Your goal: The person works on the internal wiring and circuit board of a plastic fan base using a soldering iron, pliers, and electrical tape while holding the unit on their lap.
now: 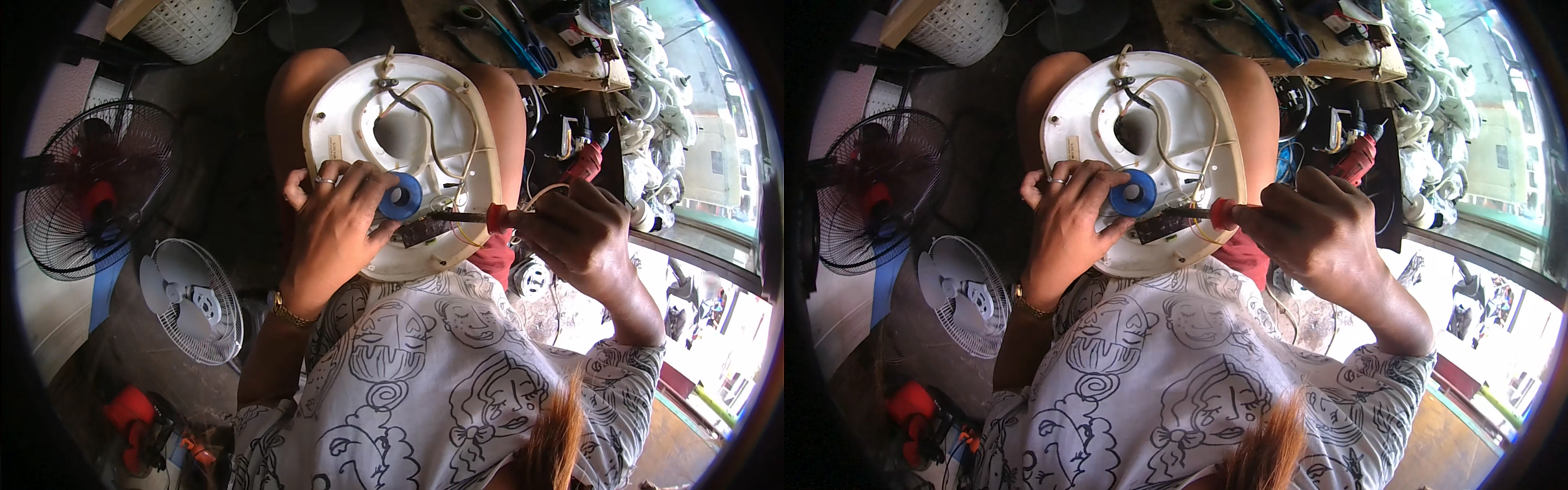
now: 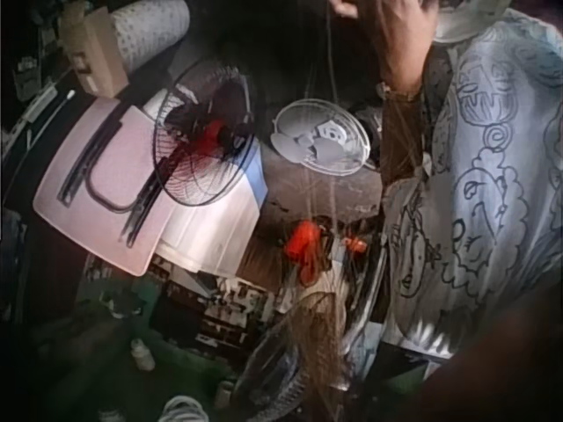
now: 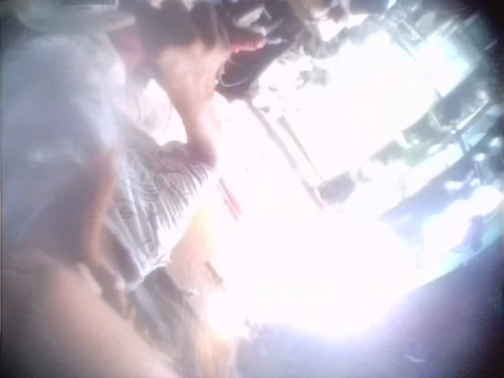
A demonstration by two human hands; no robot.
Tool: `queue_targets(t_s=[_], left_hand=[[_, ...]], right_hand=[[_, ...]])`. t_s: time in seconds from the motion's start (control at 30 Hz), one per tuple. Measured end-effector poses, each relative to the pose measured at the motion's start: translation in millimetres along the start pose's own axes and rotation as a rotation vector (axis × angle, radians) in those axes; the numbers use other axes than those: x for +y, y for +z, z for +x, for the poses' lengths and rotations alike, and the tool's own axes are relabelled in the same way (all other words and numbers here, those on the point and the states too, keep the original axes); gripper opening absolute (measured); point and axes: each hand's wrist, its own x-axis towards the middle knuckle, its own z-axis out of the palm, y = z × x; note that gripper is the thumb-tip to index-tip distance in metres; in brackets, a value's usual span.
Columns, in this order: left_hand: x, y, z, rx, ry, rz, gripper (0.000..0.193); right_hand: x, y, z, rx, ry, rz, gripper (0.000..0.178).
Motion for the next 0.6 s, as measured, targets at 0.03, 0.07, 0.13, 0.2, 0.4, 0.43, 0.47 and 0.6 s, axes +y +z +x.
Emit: queue_targets(t_s=[0.03, 0.07, 0.13, 0.2, 0.4, 0.43, 0.47, 0.6], left_hand=[[0.6, -0.6, 0.4, -0.001, 0.0, 0.001, 0.056], [1.8, -1.4, 0.9, 0.0, -0.001, 0.0, 0.053], [1.9, -0.9, 0.7, 0.0, -0.002, -0.002, 0.051], [0.7, 0.6, 0.1, -0.005, -0.004, 0.001, 0.056], [1.4, 0.1, 1.1, 0.017, 0.01, -0.01, 0.055], [1.0, 1.0, 1.1, 0.017, 0.012, -0.011, 0.055], [1.0, 1.4, 1.1, 0.031, 0.023, -0.002, 0.056], [-0.5, 1.6, 3.0, 0.005, 0.035, -0.001, 0.058]], right_hand=[[-0.1, 0.9, 0.3, 0.008, -0.002, 0.023, 0.034], [0.2, 1.8, 0.3, 0.007, -0.003, 0.023, 0.034], [0.7, 3.2, 0.3, 0.028, -0.022, 0.03, 0.037], [0.3, 2.7, 0.3, 0.014, -0.029, 0.02, 0.037], [-1.6, 5.5, 0.8, 0.006, -0.02, 0.004, 0.037], [-2.5, 5.5, 1.2, 0.0, -0.02, -0.004, 0.037], [-3.8, 5.0, 1.9, 0.001, -0.02, -0.004, 0.037], [-7.7, 9.3, 6.7, 0.076, -0.014, -0.018, 0.03]])
